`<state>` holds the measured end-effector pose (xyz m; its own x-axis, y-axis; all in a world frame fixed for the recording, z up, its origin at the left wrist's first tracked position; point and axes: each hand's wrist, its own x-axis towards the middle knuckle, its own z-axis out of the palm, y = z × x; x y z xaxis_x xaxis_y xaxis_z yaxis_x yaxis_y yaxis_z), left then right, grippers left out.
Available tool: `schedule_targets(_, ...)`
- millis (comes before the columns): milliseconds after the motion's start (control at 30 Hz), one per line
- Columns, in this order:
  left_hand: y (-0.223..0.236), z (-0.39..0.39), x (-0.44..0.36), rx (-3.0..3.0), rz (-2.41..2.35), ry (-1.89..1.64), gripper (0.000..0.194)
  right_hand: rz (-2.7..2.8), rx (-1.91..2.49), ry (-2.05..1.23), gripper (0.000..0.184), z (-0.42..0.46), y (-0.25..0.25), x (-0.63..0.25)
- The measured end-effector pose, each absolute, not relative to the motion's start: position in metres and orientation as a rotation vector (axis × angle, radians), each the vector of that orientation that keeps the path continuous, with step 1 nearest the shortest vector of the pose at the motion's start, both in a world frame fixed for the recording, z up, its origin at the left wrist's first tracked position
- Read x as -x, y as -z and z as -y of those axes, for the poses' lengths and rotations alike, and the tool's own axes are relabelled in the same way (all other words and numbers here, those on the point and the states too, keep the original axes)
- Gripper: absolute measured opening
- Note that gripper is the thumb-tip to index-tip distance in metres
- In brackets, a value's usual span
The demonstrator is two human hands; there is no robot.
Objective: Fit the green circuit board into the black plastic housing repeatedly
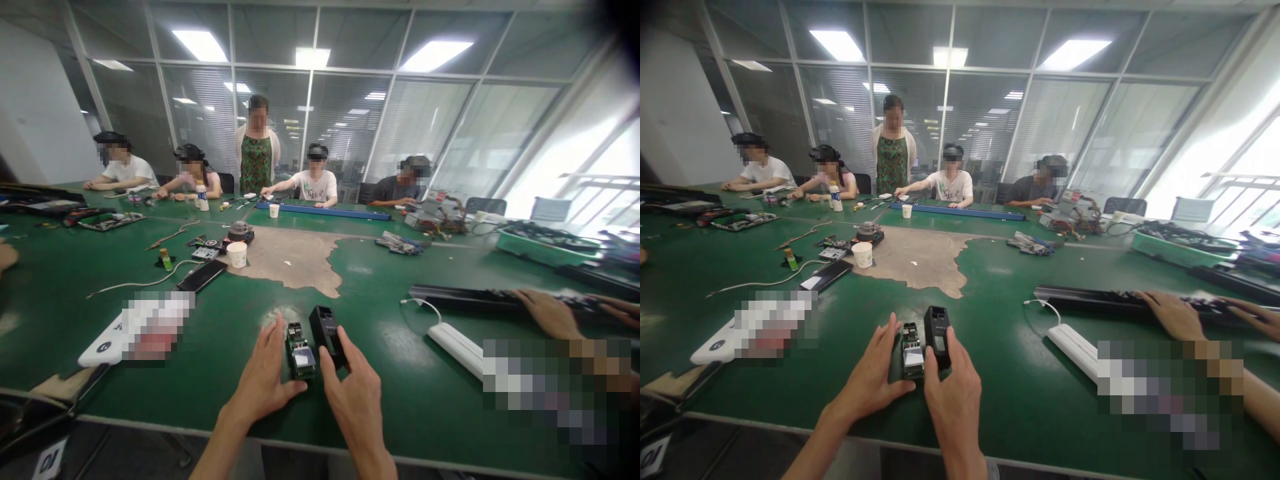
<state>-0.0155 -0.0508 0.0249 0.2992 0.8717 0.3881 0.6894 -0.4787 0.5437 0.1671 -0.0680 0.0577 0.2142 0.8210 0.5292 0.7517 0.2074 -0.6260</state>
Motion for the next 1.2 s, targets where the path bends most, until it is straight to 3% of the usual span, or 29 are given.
schedule_targets(533,-0.035,0.054,0.013,-2.192,-1.375,-0.932,0.121,1.632,1.594,-0.015,0.057,0.068,-0.008,-0.200)
schedule_targets(1200,-0.030,0.056,0.016,-2.230,-1.314,-1.021,0.115,1.776,1.425,-0.228,0.045,0.076,-0.069,-0.139)
